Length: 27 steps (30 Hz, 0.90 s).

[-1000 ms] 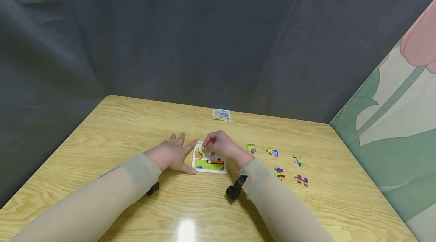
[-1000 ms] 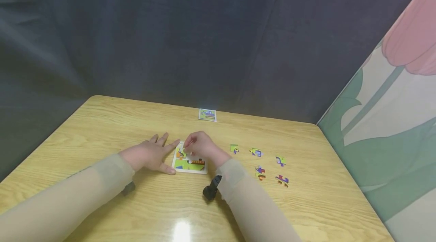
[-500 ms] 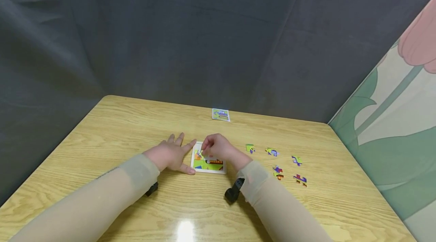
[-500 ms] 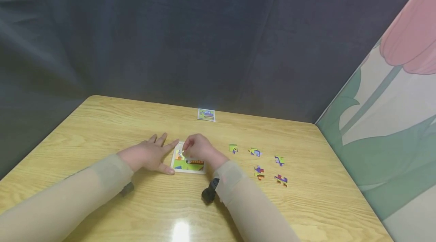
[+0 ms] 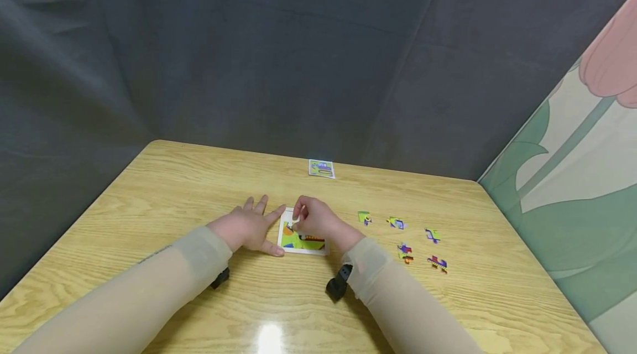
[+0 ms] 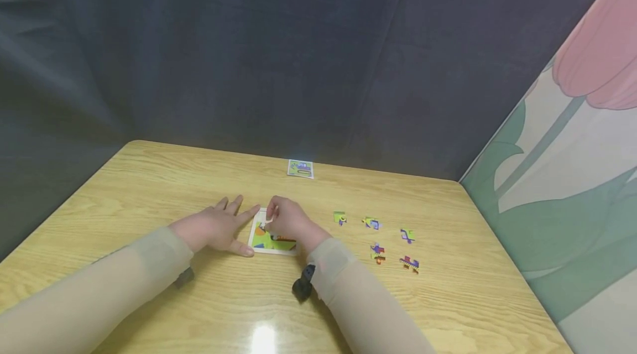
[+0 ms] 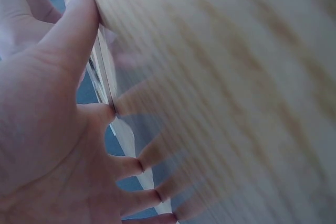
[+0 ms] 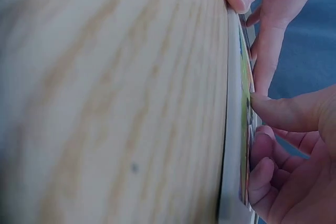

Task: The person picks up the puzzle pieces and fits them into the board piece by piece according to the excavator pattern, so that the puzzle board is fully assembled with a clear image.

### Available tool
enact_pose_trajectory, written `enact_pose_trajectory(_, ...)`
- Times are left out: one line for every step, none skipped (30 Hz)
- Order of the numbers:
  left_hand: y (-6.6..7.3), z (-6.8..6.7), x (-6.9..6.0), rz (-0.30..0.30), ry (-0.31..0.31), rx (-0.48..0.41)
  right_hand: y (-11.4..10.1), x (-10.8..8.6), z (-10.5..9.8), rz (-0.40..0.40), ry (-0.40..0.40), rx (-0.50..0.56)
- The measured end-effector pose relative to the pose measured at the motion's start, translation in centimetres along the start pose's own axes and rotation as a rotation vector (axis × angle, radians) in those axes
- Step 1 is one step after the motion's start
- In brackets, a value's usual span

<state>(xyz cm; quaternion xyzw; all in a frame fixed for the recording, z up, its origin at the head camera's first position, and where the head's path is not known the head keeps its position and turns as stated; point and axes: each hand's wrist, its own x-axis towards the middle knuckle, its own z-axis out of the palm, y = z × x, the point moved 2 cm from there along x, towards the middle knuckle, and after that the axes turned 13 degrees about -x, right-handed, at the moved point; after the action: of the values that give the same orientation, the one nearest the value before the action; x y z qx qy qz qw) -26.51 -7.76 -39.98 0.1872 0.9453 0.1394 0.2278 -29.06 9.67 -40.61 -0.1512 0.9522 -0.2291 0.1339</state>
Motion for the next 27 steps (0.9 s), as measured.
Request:
enact_pose_trajectory(0.0, 0.0, 0.0, 0.0, -0.001, -0.002, 0.0, 0.0, 0.0, 0.0, 0.0, 0.0)
enact_pose_trajectory(0.0, 0.0, 0.0, -0.002, -0.003, -0.004, 0.0, 0.0, -0.1, 0.0, -0.002, 0.004)
enact_pose_trajectory(0.0, 0.0, 0.0, -0.004, -0.003, -0.005, 0.1, 0.0, -0.1, 0.0, 0.001, 0.014)
enact_pose_trajectory(-0.1, 0.0, 0.0, -0.005, -0.003, -0.004, 0.1, 0.0, -0.2, -0.004, 0.006, 0.026)
enact_pose_trajectory(-0.1, 0.1, 0.0, -0.006, -0.002, -0.007, 0.3, 0.0, -0.3, -0.008, 0.014, 0.04)
enact_pose_trajectory(-0.1, 0.1, -0.1, -0.006, -0.002, -0.011, 0.5, -0.1, -0.4, -0.012, 0.023, 0.053)
enact_pose_trajectory(0.0, 0.1, -0.2, -0.009, 0.0, -0.016, 0.8, -0.1, -0.6, -0.02, 0.036, 0.067)
enact_pose_trajectory(0.0, 0.0, -0.2, -0.01, 0.001, -0.021, 1.1, -0.2, -0.9, -0.029, 0.052, 0.081)
enact_pose_trajectory(0.0, 0.1, -0.2, -0.009, 0.003, -0.027, 1.5, -0.4, -1.3, -0.033, 0.069, 0.095)
enact_pose_trajectory(0.0, 0.1, -0.3, -0.008, 0.005, -0.035, 1.8, -0.6, -1.7, -0.038, 0.086, 0.101)
enact_pose_trajectory(0.1, 0.0, -0.3, -0.005, 0.007, -0.041, 2.2, -1.0, -2.1, -0.036, 0.099, 0.108)
enact_pose_trajectory(0.1, 0.0, -0.3, -0.004, 0.007, -0.043, 2.6, -1.5, -2.6, -0.036, 0.11, 0.115)
enact_pose_trajectory(0.2, 0.0, -0.3, -0.004, 0.007, -0.045, 3.1, -2.0, -3.1, -0.038, 0.12, 0.12)
enact_pose_trajectory(0.2, 0.0, -0.2, -0.002, 0.006, -0.045, 3.6, -2.6, -3.6, -0.037, 0.127, 0.125)
enact_pose_trajectory(0.2, 0.0, -0.2, -0.001, 0.006, -0.045, 4.2, -3.2, -4.1, -0.037, 0.132, 0.127)
enact_pose_trajectory(0.2, 0.0, -0.1, 0.0, 0.006, -0.042, 4.8, -3.9, -4.6, -0.041, 0.138, 0.123)
enact_pose_trajectory(0.2, 0.0, -0.1, -0.001, 0.005, -0.042, 5.5, -4.6, -5.0, -0.044, 0.139, 0.122)
enact_pose_trajectory(0.1, 0.0, 0.0, -0.003, 0.005, -0.043, 6.2, -5.3, -5.5, -0.046, 0.136, 0.119)
enact_pose_trajectory(0.1, 0.0, 0.0, -0.004, 0.007, -0.049, 7.0, -6.0, -6.0, -0.046, 0.129, 0.118)
enact_pose_trajectory(0.1, 0.0, 0.1, -0.005, 0.008, -0.052, 7.8, -6.8, -6.4, -0.042, 0.119, 0.117)
enact_pose_trajectory(0.0, 0.0, 0.1, -0.006, 0.008, -0.054, 8.7, -7.5, -6.9, -0.035, 0.105, 0.111)
enact_pose_trajectory(0.0, 0.0, 0.1, -0.008, 0.007, -0.056, 9.7, -8.2, -7.3, -0.03, 0.088, 0.105)
enact_pose_trajectory(0.0, 0.0, 0.1, -0.01, 0.005, -0.059, 10.6, -8.9, -7.7, -0.021, 0.064, 0.106)
enact_pose_trajectory(-0.1, -0.1, 0.1, -0.011, 0.003, -0.06, 11.5, -9.5, -8.1, -0.009, 0.046, 0.104)
enact_pose_trajectory(-0.1, -0.1, 0.2, -0.012, 0.001, -0.061, 12.4, -10.1, -8.4, 0.001, 0.03, 0.1)
enact_pose_trajectory(-0.2, -0.1, 0.2, -0.012, -0.001, -0.058, 13.2, -10.7, -8.7, 0.013, 0.02, 0.092)
enact_pose_trajectory(-0.3, -0.1, 0.2, -0.013, -0.003, -0.057, 14.0, -11.2, -9.0, 0.023, 0.012, 0.089)
